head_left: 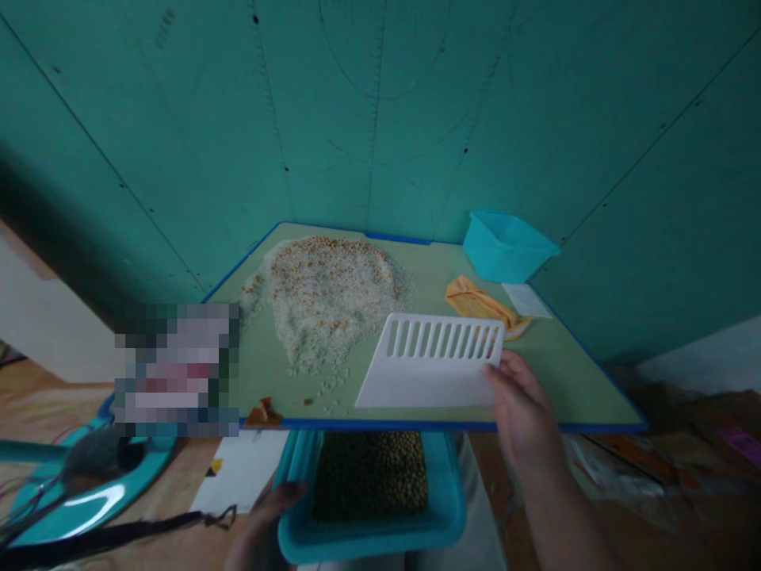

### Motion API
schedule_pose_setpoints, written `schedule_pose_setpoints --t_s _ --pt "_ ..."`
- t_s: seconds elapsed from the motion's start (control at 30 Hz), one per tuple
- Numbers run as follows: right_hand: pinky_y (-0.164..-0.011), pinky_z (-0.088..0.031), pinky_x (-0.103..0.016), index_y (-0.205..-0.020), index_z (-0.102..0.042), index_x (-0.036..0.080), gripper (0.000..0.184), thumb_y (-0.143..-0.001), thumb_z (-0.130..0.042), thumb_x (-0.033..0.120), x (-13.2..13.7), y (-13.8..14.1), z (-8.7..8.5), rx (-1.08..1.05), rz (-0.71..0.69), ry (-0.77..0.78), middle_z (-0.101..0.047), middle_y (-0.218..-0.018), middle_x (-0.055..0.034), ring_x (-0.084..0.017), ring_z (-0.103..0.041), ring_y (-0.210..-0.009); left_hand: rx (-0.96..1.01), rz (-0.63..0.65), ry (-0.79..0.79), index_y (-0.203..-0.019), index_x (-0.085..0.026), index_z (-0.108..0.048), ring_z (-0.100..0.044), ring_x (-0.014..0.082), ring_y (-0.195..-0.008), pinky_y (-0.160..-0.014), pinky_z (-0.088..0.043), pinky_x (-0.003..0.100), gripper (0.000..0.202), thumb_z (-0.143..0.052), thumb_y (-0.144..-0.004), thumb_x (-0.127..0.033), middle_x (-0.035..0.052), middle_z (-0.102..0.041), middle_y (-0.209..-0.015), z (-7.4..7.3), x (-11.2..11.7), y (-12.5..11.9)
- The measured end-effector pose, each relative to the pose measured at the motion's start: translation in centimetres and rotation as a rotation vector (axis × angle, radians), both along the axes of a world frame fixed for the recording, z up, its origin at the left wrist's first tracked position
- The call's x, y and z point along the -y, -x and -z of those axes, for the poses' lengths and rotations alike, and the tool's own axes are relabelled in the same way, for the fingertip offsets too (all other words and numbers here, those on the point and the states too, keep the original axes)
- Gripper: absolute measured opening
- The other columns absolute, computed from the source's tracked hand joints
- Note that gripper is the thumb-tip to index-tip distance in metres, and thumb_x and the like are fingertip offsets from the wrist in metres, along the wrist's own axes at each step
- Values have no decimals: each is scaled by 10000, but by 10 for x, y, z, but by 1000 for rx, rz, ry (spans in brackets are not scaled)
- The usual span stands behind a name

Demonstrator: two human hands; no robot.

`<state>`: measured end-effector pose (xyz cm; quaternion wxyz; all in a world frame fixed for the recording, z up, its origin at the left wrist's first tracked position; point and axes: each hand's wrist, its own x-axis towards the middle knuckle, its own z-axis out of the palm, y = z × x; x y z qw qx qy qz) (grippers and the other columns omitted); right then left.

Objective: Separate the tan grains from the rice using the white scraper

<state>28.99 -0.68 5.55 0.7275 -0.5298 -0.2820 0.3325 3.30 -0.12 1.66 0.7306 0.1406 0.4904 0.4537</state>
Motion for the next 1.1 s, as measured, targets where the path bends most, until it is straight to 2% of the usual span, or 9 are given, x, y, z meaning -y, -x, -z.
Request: schedule_pose_setpoints --t_s 0.07,0.17,0.33,0.53,0.63,0.77,0.97,1.1 --pt "-660 -418 -312 -884 -575 206 209 -691 -624 270 -7 10 -2 -3 0 -21 -665 -858 -24 -179 -595 -702 -16 -20 6 -956 -209 -690 -578 317 -996 -763 -514 342 390 -680 -567 -173 4 -751 -846 7 -2 8" --pt "-698 -420 -315 -913 -571 209 198 -726 -590 268 -21 30 -3 14 -83 -48 -657 -898 -25 -181 -591 -760 24 -12 11 -991 -247 -670 -551 297 -1041 -809 -489 340 419 -697 -576 -194 -21 -752 -843 15 -4 24" --pt "-703 -429 -298 -933 -564 213 187 -757 -571 275 -39 52 -5 105 -158 -76 -659 -877 -21 -177 -589 -784 7 -75 -4 -963 -240 -685 -571 305 -1012 -807 -496 360 368 -669 -598 -199 -14 -755 -808 8 -1 38" --pt "-709 -434 -294 -937 -555 214 176 -771 -560 272 -41 52 -2 121 -159 -68 -658 -891 -25 -175 -593 -797 -11 -70 -34 -945 -203 -697 -588 340 -973 -769 -520 384 371 -682 -574 -207 28 -753 -828 5 0 38" --pt "-692 -437 -292 -938 -549 209 183 -767 -562 275 -40 52 0 132 -167 -57 -660 -888 -32 -181 -596 -787 -22 -101 -7 -935 -208 -701 -598 342 -952 -768 -521 393 396 -704 -539 -192 19 -756 -786 6 -2 35" --pt "-655 -442 -279 -941 -546 209 187 -769 -562 281 -38 52 0 118 -181 -58 -662 -870 -29 -179 -600 -764 -1 -110 4 -935 -220 -700 -588 317 -980 -793 -507 369 364 -683 -575 -174 1 -757 -759 7 -1 33" --pt "-651 -455 -287 -935 -548 202 201 -758 -577 293 -35 53 0 95 -188 -62 -661 -855 -36 -188 -602 -771 43 -121 10 -984 -220 -680 -571 302 -1012 -795 -503 336 387 -678 -600 -182 -1 -757 -785 12 0 34" --pt "-660 -455 -293 -938 -548 201 207 -763 -569 310 -33 53 -1 102 -193 -52 -656 -861 -44 -197 -598 -796 19 -112 14 -983 -229 -679 -592 306 -976 -782 -513 352 388 -680 -597 -188 -12 -756 -797 14 -2 33"
